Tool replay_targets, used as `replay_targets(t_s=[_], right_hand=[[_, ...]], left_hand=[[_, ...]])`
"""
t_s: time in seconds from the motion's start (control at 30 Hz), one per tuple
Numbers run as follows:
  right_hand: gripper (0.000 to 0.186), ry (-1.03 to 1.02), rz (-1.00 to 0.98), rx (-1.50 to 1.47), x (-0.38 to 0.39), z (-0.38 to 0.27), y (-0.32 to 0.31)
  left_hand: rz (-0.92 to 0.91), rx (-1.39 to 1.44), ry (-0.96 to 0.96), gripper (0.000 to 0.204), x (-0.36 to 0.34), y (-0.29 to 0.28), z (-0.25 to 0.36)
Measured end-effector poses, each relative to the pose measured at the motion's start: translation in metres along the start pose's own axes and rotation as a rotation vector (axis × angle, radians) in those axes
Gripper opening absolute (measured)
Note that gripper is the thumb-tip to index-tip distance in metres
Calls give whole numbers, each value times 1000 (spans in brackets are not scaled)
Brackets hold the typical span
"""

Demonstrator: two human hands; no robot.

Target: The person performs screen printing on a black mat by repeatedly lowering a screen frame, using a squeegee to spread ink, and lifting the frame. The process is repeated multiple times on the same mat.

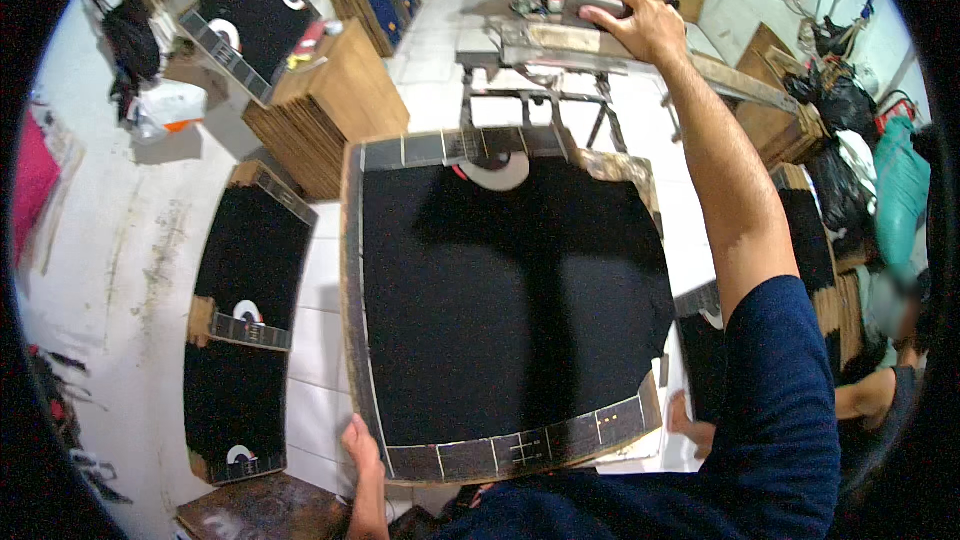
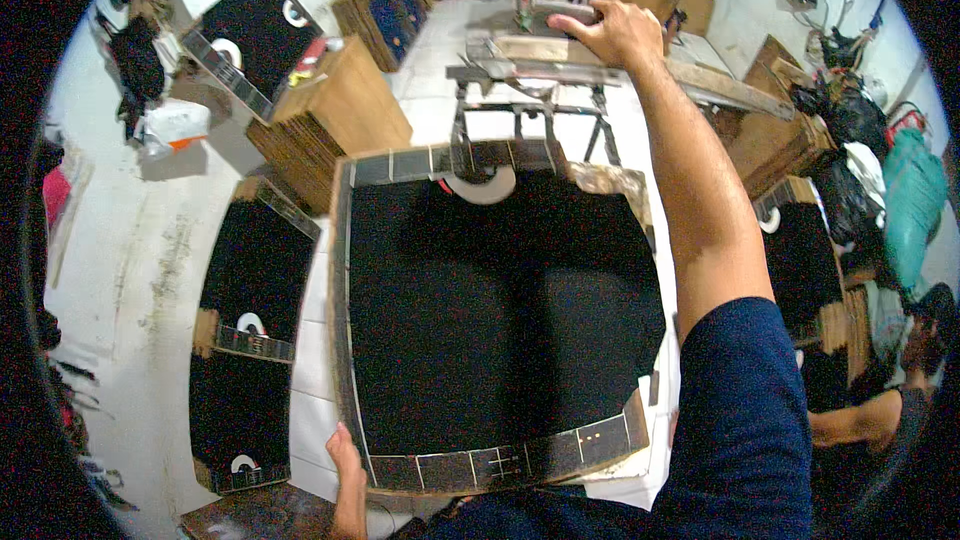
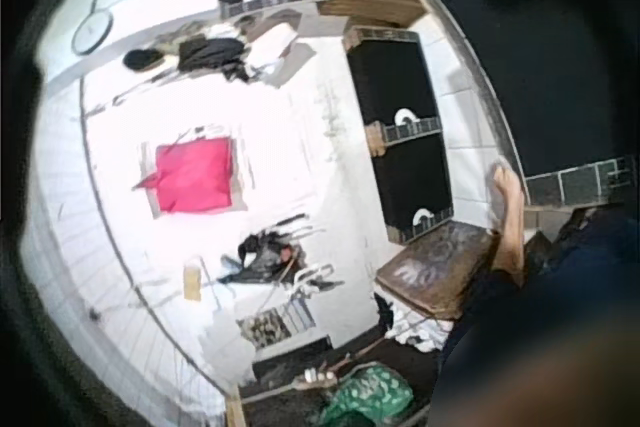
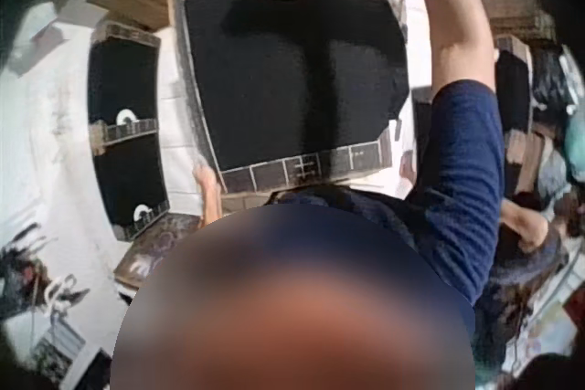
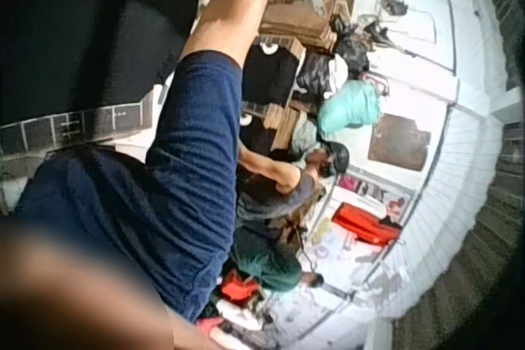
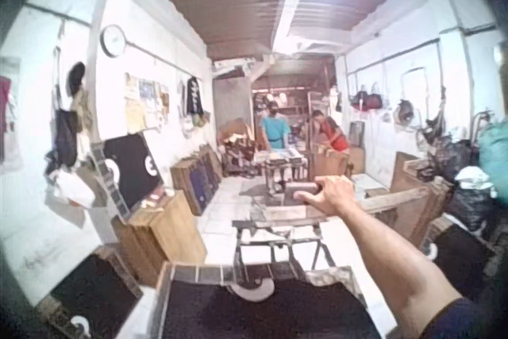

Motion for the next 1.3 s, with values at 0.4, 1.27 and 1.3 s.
replay_targets(t_s=[0.4, 1.27, 1.3], right_hand=[[110, 14, -10, 60, 9, 9, 15], [94, 109, -5, -52, -23, -10, -21], [94, 107, -2, -44, -25, -11, -21]], left_hand=[[-128, -114, 26, 49, -3, 54, 0], [-326, -520, 342, 58, 12, 36, 68], [-324, -515, 351, 60, 12, 35, 69]])
Point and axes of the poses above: each hand's wrist, its own x-axis away from the middle knuckle, its own y-axis out of the palm, z = x × y, the point moved 3 cm from there along -x, towards the middle knuckle, and after that the axes turned 13 degrees about -x, right-handed, at the moved point
